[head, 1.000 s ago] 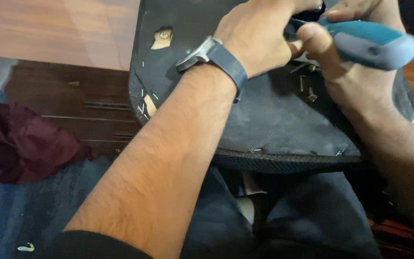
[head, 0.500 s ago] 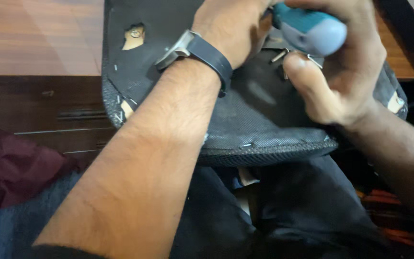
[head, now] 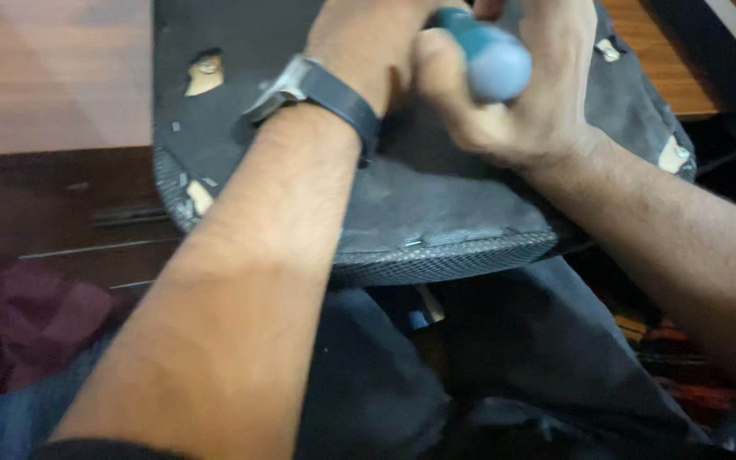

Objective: The person uses a screwdriver to loosen and remove several screws from the underside of an overturned chair. The removed screws are placed on the chair seat as the person continues to work on the fasteners.

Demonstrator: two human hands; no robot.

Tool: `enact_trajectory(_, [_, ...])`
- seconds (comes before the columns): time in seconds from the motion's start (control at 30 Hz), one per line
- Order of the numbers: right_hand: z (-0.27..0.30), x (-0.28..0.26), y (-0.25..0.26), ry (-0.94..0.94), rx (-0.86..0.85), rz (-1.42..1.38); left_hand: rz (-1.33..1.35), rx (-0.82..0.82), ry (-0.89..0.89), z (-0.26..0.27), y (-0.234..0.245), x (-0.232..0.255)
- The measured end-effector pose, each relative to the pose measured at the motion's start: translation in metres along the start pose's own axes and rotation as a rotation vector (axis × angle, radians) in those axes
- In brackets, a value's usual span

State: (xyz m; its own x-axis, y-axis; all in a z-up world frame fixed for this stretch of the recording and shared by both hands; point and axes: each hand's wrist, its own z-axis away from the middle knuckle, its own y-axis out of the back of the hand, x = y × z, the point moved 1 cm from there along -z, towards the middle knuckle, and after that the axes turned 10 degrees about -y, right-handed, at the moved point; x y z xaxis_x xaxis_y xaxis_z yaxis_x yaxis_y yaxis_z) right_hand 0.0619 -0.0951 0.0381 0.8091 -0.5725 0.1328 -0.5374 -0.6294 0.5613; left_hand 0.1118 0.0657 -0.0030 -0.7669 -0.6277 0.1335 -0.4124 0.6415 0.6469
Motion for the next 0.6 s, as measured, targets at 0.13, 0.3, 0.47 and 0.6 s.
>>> enact_trajectory(0.13, [0.003, -0.014, -0.004, -0.049, -0.063, -0.275, -0.075, -0.017, 0.007, 0.002, -0.007, -0.002])
enact_trajectory(0.3, [0.014, -0.007, -0.002, -0.067, -0.096, -0.329, 0.019, 0.044, 0.015, 0.009, -0.011, -0.008])
enact_trajectory(0.47, [0.019, 0.01, -0.006, -0.072, -0.099, -0.222, 0.001, -0.033, -0.033, 0.008, -0.008, -0.001])
enact_trajectory(0.6, [0.024, 0.013, -0.006, -0.074, -0.087, -0.253, 0.007, 0.017, -0.043, 0.004, -0.003, 0.005])
